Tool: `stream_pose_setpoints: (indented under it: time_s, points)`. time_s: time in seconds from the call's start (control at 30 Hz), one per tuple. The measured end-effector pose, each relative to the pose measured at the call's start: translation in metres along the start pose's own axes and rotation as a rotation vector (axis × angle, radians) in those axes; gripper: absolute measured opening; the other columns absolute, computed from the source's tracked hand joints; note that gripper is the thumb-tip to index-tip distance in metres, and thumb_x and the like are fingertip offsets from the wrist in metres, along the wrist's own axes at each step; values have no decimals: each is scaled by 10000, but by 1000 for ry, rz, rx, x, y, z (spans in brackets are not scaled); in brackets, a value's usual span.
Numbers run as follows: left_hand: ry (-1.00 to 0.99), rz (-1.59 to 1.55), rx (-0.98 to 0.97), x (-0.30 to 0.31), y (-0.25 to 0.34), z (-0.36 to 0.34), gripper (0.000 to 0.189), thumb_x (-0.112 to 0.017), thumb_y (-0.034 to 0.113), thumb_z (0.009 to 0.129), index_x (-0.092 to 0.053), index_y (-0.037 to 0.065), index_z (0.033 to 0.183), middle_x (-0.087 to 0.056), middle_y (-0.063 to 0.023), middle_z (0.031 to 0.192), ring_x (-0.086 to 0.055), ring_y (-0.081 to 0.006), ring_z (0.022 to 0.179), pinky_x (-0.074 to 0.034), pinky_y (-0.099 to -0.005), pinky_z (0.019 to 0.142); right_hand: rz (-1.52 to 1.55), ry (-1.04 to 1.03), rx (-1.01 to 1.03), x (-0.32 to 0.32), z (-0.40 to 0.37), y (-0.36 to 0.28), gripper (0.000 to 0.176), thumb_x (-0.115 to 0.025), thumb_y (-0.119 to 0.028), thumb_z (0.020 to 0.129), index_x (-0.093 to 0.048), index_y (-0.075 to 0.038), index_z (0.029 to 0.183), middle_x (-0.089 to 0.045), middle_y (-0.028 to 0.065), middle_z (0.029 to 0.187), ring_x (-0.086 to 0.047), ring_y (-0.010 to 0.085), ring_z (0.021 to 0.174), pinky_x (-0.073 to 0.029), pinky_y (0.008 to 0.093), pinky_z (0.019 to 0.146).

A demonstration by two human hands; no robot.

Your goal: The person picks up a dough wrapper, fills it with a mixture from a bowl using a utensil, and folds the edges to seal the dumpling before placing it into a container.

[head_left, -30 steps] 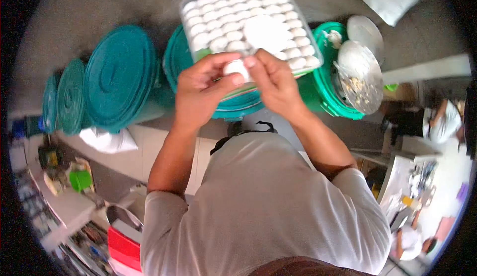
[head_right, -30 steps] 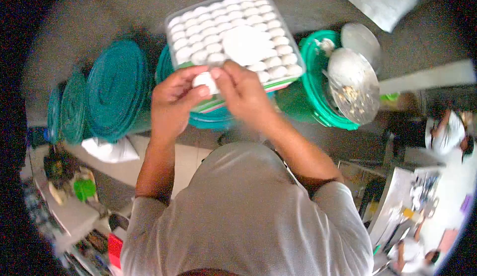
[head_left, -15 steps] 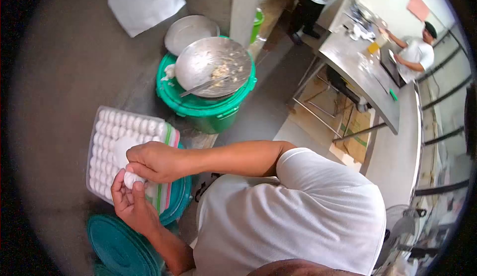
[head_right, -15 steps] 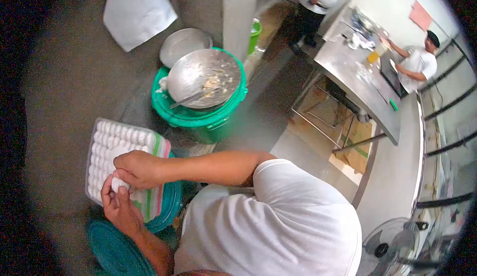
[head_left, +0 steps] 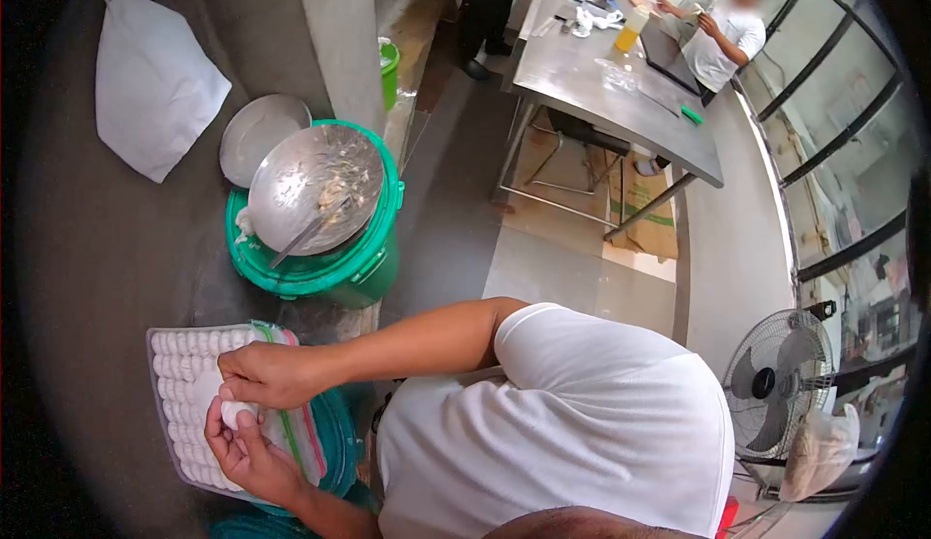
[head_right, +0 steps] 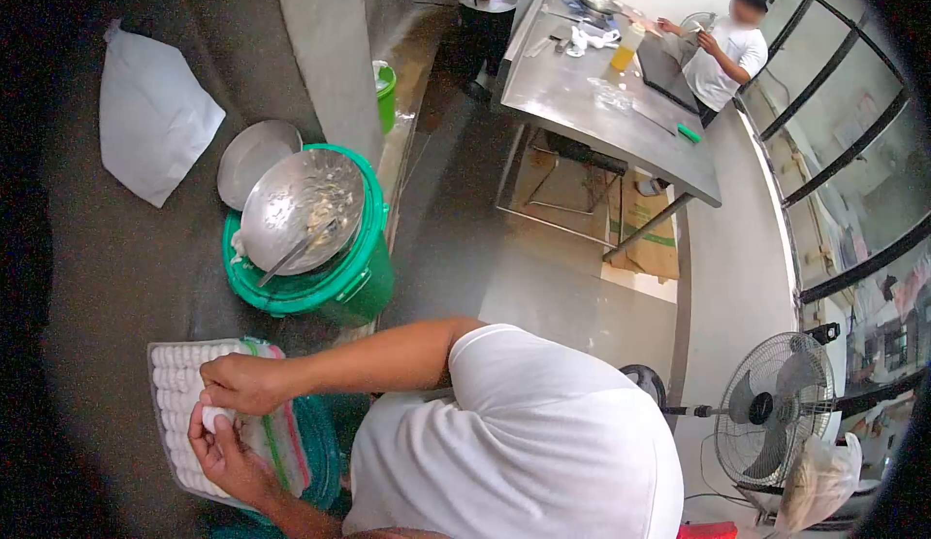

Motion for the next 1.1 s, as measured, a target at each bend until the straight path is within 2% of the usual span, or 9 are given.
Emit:
stream_pose_setpoints:
  time_s: [0.2, 0.3, 0.4, 0.43, 0.6, 0.67, 0.73, 0.93, 1.1]
  points:
    - [38, -4, 39, 18, -2, -3, 363, -589, 38, 956, -508, -36, 1301, -589, -131, 1184, -573, -164, 1042, -498, -253, 847, 225, -93, -57, -8, 6, 0, 346, -525, -273, 979, -500, 27, 810, -559, 238, 740, -560, 375, 664, -428, 457, 623]
    - [89, 101, -56, 15, 18, -8, 364, -594, -14, 935, -515, -67, 1286, -586, -159, 1198, -571, -206, 1096, -488, -304, 929, -37, -146, 26, -34, 12, 10, 280, -503, -239, 1000, -482, 4, 863, -546, 240, 741, -536, 364, 674, -439, 457, 666]
    - [265, 395, -90, 43, 28, -12, 333, -649, -4, 908, -575, -68, 1226, -602, -144, 1189, -576, -212, 1105, -457, -331, 982, 76, -214, -15, -61, 22, 15, 286, -517, -296, 1017, -497, -23, 934, -577, 126, 710, -598, 193, 702, -486, 381, 611]
    - [344, 448, -139, 53, 36, -15, 321, -682, 8, 893, -603, -56, 1197, -613, -122, 1179, -577, -197, 1115, -454, -324, 986, 122, -428, -292, -64, 27, 10, 296, -516, -335, 1022, -498, -39, 1010, -623, 96, 763, -623, 153, 708, -511, 330, 592]
    - [619, 501, -101, 164, 74, -53, 384, -731, -44, 839, -610, -32, 1204, -665, -119, 1137, -636, -170, 1035, -505, -293, 900, -183, -447, -27, -103, 92, 32, 219, -672, -236, 951, -575, -45, 997, -595, 26, 780, -555, 90, 686, -474, 270, 617]
    - [632, 487, -89, 182, 83, -66, 387, -735, -36, 837, -614, -19, 1205, -679, -105, 1096, -648, -165, 1007, -513, -288, 880, -357, -500, 198, -121, 104, 17, 416, -750, -288, 829, -598, -14, 1103, -642, 201, 1037, -619, 337, 994, -490, 440, 881]
    - [616, 456, -82, 185, 83, -80, 390, -739, -29, 835, -618, -7, 1206, -693, -91, 1055, -660, -161, 979, -521, -284, 860, -527, -561, 262, -147, 92, 18, 529, -766, -294, 813, -567, -53, 1239, -569, 202, 1259, -516, 390, 1207, -424, 480, 1018]
    - [421, 832, -50, 174, 58, -60, 370, -811, 65, 758, -674, 28, 1099, -705, -77, 1023, -677, -166, 922, -534, -299, 806, -777, -752, 447, -202, 85, 50, 642, -768, -310, 804, -516, -140, 1371, -380, 201, 1500, -215, 472, 1450, -193, 635, 1157]
    - [165, 1070, -6, 163, 36, -30, 320, -782, 92, 759, -692, 66, 1065, -676, -133, 1075, -661, -293, 979, -526, -388, 886, -828, -788, 371, -197, 90, 58, 634, -750, -336, 815, -518, -157, 1378, -351, 193, 1531, -184, 457, 1468, -159, 641, 1165]
Point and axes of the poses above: each hand's wrist, its own z-axis towards the middle knuckle, its own x-axis out of the back of the hand, y = z × x, the point moved 4 cm from there along z, towards the middle knuckle
